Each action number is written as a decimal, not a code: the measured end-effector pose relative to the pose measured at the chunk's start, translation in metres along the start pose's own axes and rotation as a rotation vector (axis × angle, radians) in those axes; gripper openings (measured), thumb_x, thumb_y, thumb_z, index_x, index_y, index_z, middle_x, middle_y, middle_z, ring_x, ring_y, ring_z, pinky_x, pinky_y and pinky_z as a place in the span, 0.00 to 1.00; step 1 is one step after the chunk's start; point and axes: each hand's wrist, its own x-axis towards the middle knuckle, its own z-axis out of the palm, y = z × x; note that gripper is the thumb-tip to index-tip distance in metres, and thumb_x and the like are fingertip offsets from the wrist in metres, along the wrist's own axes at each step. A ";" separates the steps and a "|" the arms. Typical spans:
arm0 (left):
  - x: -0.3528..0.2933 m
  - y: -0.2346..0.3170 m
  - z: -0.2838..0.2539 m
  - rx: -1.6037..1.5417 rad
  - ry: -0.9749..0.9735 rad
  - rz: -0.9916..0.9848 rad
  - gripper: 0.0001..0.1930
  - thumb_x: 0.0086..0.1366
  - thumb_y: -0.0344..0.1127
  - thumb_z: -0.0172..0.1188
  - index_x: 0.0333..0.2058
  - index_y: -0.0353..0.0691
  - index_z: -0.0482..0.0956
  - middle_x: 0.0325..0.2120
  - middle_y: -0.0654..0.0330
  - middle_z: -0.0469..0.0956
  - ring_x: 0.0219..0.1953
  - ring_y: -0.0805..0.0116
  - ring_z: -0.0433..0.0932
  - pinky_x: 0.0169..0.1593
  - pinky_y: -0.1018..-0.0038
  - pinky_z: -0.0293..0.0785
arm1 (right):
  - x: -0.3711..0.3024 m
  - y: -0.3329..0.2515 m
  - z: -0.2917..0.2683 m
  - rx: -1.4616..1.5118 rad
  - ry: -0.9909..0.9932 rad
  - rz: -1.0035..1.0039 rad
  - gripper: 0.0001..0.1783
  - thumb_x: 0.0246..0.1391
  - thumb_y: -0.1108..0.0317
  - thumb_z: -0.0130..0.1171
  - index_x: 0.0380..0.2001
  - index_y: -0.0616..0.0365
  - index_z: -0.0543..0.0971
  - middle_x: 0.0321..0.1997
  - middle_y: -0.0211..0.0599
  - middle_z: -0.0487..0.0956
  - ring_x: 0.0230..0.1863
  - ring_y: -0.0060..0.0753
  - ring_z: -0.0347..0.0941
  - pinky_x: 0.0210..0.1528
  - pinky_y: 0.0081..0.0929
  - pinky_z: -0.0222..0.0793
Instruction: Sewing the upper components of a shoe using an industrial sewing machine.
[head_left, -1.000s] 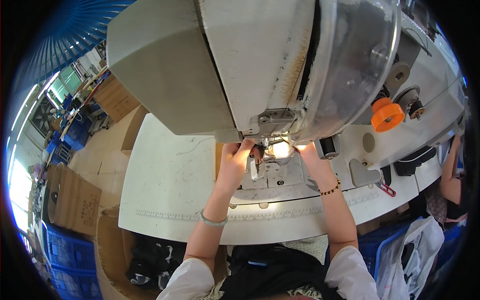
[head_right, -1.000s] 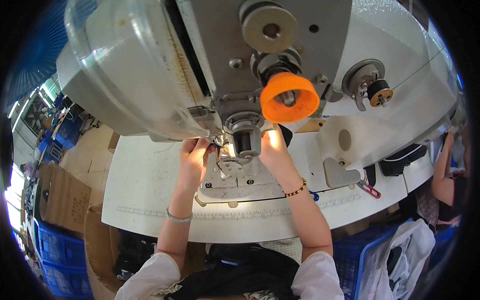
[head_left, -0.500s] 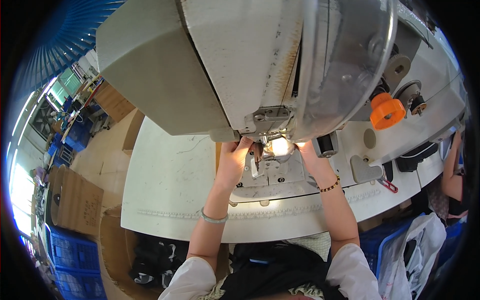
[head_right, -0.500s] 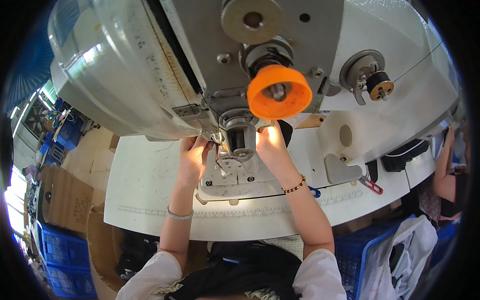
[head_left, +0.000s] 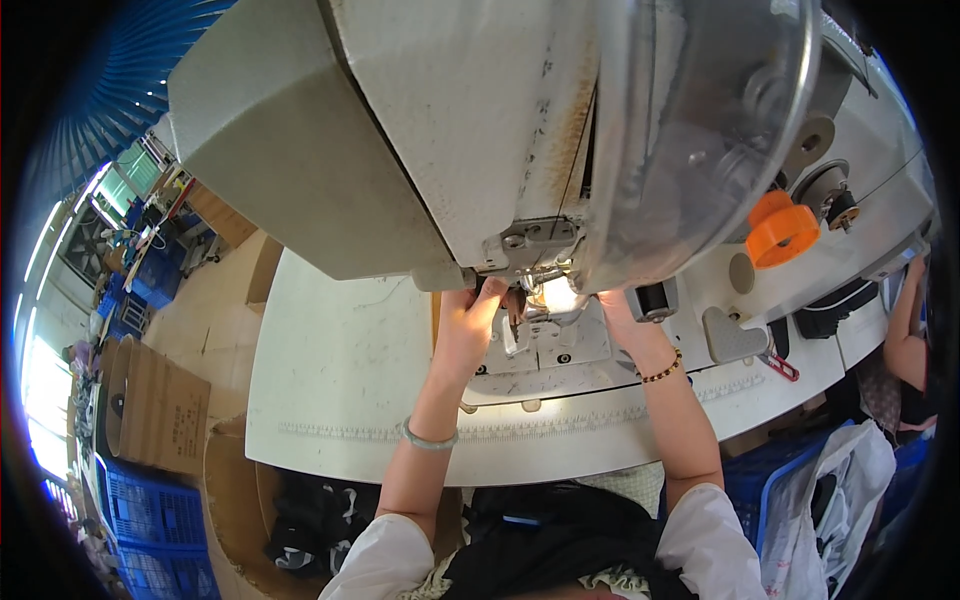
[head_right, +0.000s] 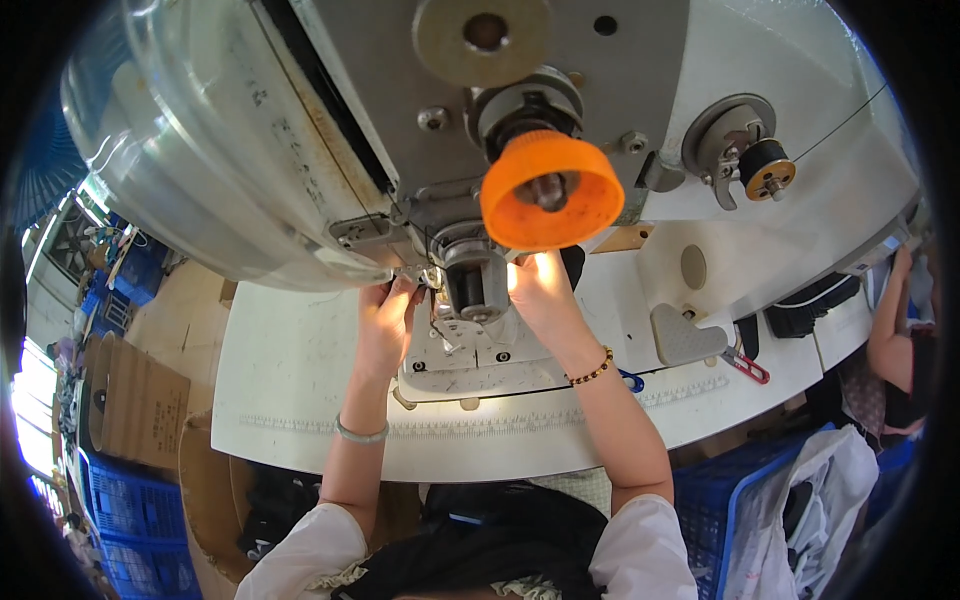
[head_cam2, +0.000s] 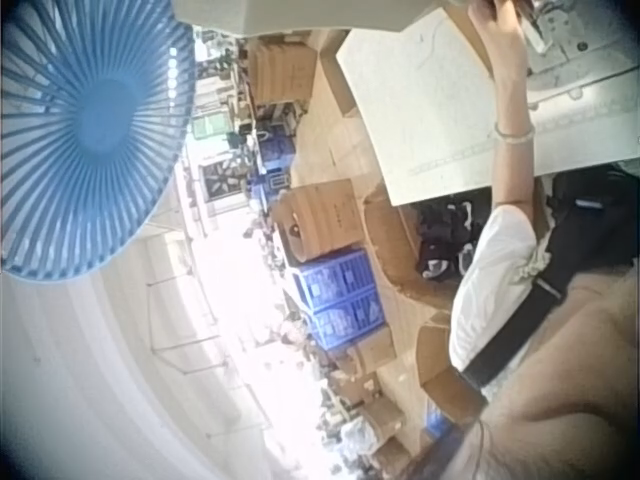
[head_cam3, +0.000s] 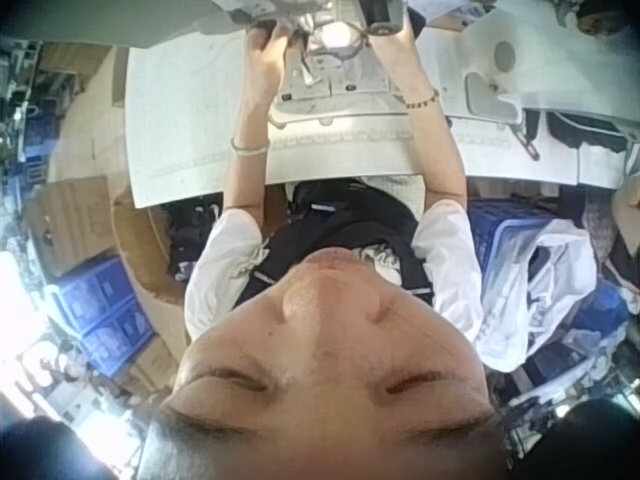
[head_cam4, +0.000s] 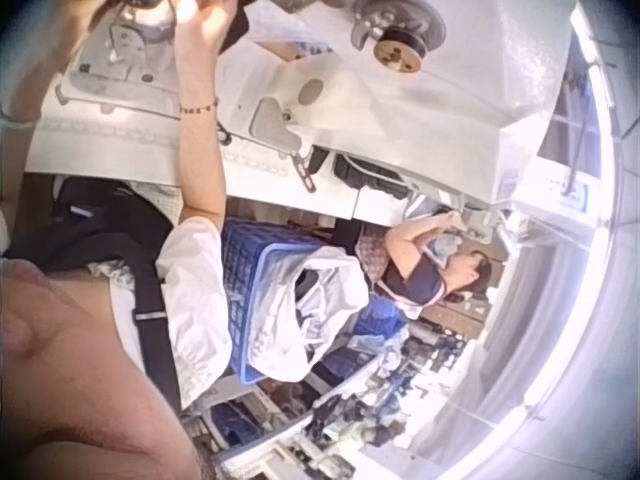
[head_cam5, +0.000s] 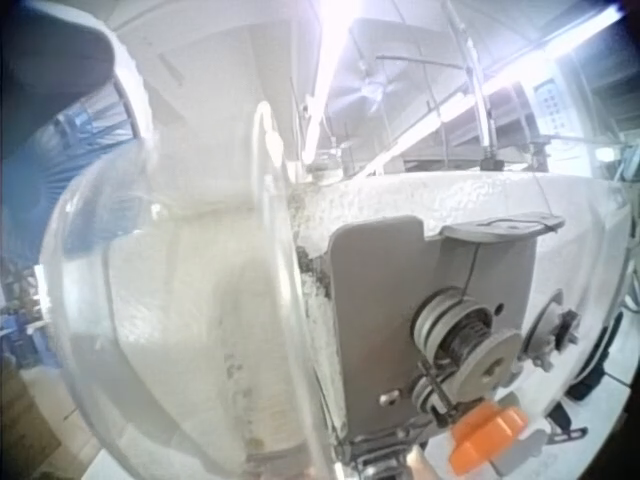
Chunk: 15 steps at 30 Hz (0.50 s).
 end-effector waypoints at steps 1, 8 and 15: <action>0.000 0.000 0.000 0.020 0.029 -0.002 0.07 0.57 0.31 0.45 0.32 0.33 0.65 0.23 0.64 0.67 0.23 0.78 0.65 0.27 0.81 0.63 | 0.001 0.002 0.000 0.002 0.013 0.009 0.21 0.43 0.63 0.54 0.42 0.55 0.62 0.42 0.25 0.63 0.43 0.20 0.56 0.48 0.22 0.53; 0.001 0.005 0.004 -0.026 -0.024 0.017 0.08 0.57 0.33 0.46 0.31 0.33 0.66 0.23 0.64 0.68 0.21 0.78 0.66 0.26 0.81 0.64 | 0.013 0.010 -0.005 -0.013 -0.091 -0.115 0.23 0.43 0.62 0.54 0.43 0.56 0.62 0.42 0.26 0.64 0.44 0.22 0.57 0.48 0.24 0.53; 0.001 0.003 0.005 -0.068 -0.008 -0.011 0.09 0.57 0.34 0.45 0.31 0.33 0.67 0.23 0.63 0.69 0.21 0.77 0.66 0.28 0.80 0.64 | 0.006 0.001 0.000 -0.027 -0.013 -0.178 0.11 0.40 0.80 0.42 0.32 0.61 0.65 0.28 0.25 0.66 0.28 0.13 0.61 0.29 0.12 0.58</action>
